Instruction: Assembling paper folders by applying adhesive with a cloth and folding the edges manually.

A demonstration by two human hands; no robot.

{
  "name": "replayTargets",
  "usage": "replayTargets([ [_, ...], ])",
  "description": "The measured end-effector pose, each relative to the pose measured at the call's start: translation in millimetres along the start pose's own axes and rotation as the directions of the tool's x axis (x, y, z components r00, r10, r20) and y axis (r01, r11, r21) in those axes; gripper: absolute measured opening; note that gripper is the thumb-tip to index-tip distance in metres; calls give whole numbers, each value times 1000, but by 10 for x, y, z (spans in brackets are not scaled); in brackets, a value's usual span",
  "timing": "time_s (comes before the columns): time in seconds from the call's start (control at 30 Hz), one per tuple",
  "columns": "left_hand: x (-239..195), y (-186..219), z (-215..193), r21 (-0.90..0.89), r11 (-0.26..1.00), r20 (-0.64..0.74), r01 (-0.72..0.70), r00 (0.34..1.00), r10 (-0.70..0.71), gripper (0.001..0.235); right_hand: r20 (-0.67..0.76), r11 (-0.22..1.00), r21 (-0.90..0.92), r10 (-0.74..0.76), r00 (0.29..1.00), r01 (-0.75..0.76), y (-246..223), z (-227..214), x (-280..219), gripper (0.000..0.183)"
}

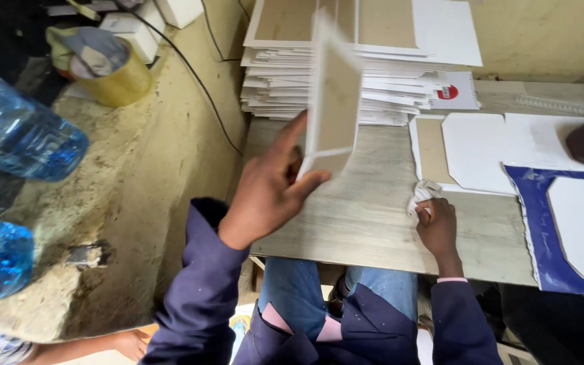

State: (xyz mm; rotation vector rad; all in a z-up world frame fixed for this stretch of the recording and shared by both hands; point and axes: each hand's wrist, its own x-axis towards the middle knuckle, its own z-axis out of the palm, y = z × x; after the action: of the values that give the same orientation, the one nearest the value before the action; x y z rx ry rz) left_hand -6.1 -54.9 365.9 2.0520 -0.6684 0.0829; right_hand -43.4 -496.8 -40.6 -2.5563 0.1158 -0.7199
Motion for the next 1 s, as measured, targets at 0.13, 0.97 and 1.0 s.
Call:
replayTargets([
  [0.13,63,-266,664,314,918,55,-241,970,236,73,-32,1000,-2,-1,999,1,-55,-12,-49,11],
  [0.97,-84,-2828,2145,506,842,-56,188,981,-186,60,421,988,-114,-49,906,106,-1788,1608,1768,4],
  [1.0,-97,-2869,2163,499,850,-123,168,985,-122,59,376,975,-163,-80,923,151,-1873,1696,1917,5],
])
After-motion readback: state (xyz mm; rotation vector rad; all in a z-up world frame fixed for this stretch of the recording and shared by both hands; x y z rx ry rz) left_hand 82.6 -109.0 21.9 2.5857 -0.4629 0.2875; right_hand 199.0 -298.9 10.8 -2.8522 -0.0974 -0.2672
